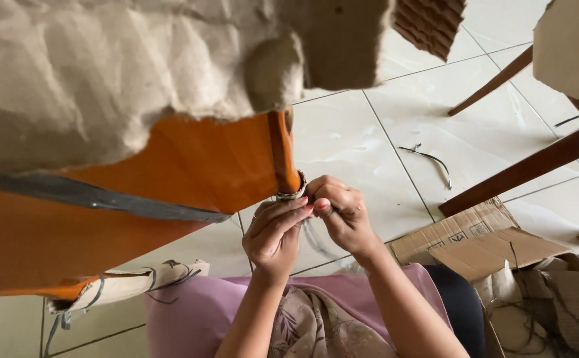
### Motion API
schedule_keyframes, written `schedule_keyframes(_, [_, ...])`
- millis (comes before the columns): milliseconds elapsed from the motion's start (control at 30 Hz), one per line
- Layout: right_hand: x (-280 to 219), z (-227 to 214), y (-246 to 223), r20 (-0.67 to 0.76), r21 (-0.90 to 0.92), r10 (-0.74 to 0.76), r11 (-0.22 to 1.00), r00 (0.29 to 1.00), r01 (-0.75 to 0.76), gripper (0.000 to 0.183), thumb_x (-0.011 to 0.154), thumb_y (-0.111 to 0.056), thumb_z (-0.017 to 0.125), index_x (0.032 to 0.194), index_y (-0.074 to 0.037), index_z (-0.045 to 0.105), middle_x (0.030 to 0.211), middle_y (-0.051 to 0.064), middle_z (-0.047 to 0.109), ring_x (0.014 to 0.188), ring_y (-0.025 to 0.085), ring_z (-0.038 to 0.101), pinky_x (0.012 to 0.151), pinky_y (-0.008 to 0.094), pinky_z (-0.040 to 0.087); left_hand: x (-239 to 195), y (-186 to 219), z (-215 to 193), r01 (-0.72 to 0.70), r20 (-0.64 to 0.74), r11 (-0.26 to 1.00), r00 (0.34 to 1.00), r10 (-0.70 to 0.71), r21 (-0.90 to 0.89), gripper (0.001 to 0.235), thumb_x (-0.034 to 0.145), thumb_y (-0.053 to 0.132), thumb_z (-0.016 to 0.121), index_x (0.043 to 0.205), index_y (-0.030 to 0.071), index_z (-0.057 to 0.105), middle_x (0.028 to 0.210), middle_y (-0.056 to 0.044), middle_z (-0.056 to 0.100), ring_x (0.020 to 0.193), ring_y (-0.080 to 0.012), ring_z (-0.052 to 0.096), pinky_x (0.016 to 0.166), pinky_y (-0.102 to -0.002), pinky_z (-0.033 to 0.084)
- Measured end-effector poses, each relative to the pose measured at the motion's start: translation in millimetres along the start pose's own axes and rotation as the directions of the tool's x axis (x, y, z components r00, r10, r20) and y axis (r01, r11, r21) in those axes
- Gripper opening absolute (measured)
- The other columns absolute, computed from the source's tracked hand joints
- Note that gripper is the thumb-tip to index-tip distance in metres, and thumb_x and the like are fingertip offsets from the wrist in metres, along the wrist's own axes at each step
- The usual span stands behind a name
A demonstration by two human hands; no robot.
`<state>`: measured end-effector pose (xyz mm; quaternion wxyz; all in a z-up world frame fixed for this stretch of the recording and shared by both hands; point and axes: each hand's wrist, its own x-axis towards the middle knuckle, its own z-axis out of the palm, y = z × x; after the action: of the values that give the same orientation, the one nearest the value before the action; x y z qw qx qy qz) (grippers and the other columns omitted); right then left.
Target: Securing cardboard protection to wooden chair legs using plastic ties
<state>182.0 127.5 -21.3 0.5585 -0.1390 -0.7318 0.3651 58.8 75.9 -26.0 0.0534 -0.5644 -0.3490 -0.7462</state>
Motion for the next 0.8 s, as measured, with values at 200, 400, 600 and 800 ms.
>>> schedule_keyframes(200, [-7.5,-6.1,-0.5,0.010,0.020,0.000,1.000,1.000,-0.001,0.046,0.109,-0.030,0.048,0.071,-0.006,0.056,0.072,0.011,0.061,0.063,0.021,0.058,0.058,0.028,0.052,10.3,-10.3,-12.8,-0.178,0.118,0.982,0.978,0.169,0.068,0.014,0.089,0.001,0.075,0.082,0.010,0.083,0.085,-0.005,0.081,0.070,-0.0156,0.076,0.068,-0.028,0.062])
schedule_keyframes(400, [8.3,-31.6,-24.6,0.279,-0.275,-0.241,0.908,0.930,0.317,0.041,0.106,-0.027,0.051,0.071,-0.005,0.057,0.074,0.013,0.062,0.051,0.027,0.055,0.046,0.036,0.050,29.0,-6.6,-28.6,-0.225,0.289,0.959,0.942,0.169,0.171,0.024,0.093,-0.004,0.065,0.087,0.014,0.080,0.081,0.001,0.077,0.064,-0.0156,0.072,0.066,-0.026,0.061])
schedule_keyframes(600, [10.6,-32.8,-25.6,0.306,-0.213,-0.256,0.921,0.917,0.327,0.037,0.104,-0.026,0.054,0.075,-0.003,0.059,0.080,0.013,0.065,0.049,0.028,0.056,0.044,0.041,0.048,41.9,8.9,-32.2,-0.124,0.250,0.973,0.965,0.073,0.193,0.016,0.089,-0.001,0.074,0.094,0.013,0.081,0.072,-0.002,0.075,0.059,-0.0171,0.071,0.065,-0.026,0.061])
schedule_keyframes(800, [0.9,-2.6,-52.2,0.278,-0.319,-0.347,0.846,0.896,0.427,0.035,0.103,-0.025,0.055,0.076,-0.004,0.063,0.102,0.014,0.076,0.049,0.023,0.056,0.045,0.029,0.048,36.2,11.0,-40.5,0.022,0.327,0.967,0.939,-0.107,0.253,0.010,0.089,0.012,0.077,0.095,0.019,0.081,0.075,0.004,0.078,0.067,-0.0143,0.076,0.068,-0.024,0.061])
